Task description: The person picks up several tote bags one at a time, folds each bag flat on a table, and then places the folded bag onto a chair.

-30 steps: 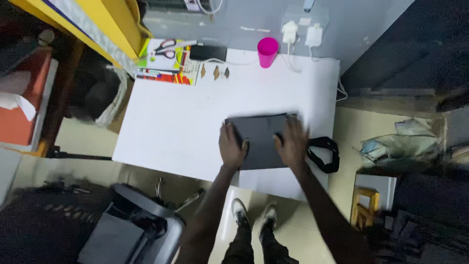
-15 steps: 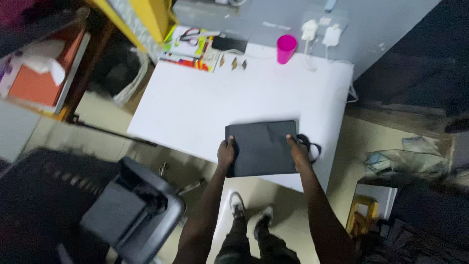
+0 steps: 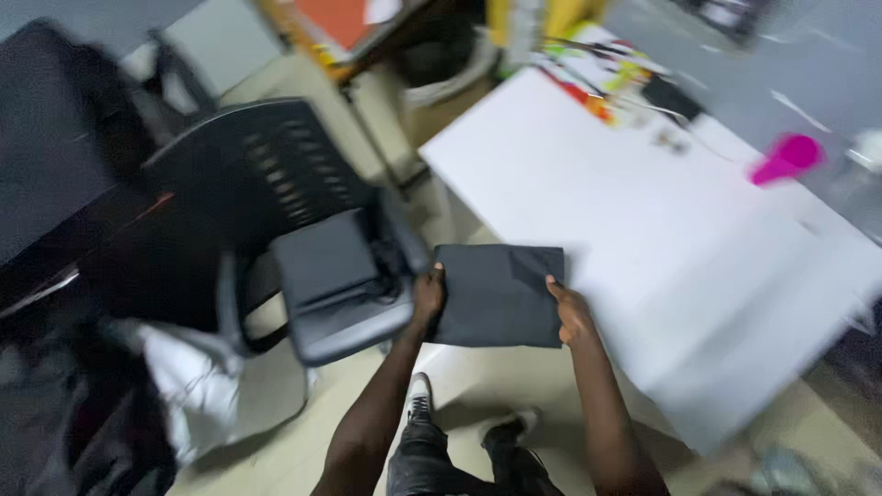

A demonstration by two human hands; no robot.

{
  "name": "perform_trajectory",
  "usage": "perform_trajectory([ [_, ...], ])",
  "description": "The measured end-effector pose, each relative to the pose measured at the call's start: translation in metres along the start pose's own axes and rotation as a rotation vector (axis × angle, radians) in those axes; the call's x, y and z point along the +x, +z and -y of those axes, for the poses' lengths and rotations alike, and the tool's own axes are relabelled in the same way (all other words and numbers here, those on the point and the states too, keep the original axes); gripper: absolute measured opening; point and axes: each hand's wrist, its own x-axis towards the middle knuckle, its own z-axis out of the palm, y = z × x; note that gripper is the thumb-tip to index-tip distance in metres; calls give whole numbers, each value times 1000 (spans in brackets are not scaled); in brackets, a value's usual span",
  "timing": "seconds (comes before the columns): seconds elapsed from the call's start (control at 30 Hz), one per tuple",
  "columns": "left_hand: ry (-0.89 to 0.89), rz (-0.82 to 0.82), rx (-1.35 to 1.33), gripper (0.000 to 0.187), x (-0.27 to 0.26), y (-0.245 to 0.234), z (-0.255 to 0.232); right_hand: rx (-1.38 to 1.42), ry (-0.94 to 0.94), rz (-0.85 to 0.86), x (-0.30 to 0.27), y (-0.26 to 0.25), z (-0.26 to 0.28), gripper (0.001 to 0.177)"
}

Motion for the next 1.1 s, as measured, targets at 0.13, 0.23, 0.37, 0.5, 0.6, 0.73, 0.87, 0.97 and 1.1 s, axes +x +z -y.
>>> perform_trajectory([
  [0.13,-32,-188,-74,55,48,-85,84,-120,13,89,34,89,-14,80],
  [0.23,70,-288,-154,39,60,-162,116,-152,40,180,22,179,-9,81],
  [0.37,75,-391,-144,50,87,-246,131,-264,-62,166,36,286,-6,74],
  [0.5,202,-448,-43,44,158,-308,147,-260,-242,175,161,370,-43,75],
  [0.6,194,-476,77,59,189,-334,140,-310,-388,121,291,407,-103,72],
  [0.73,25,-424,119,62,231,-339,164,-835,-709,-2,203,448,-76,83],
  [0.87,368,-439,607,67,210,-336,126,-1284,-1080,-35,185,476,-78,76],
  [0.97,315,-268,773,71,225,-333,141,-1390,-1113,-15,221,486,-90,73],
  [1.1,297,-166,819,80,258,-326,157,-1495,-949,30,290,493,-110,84],
])
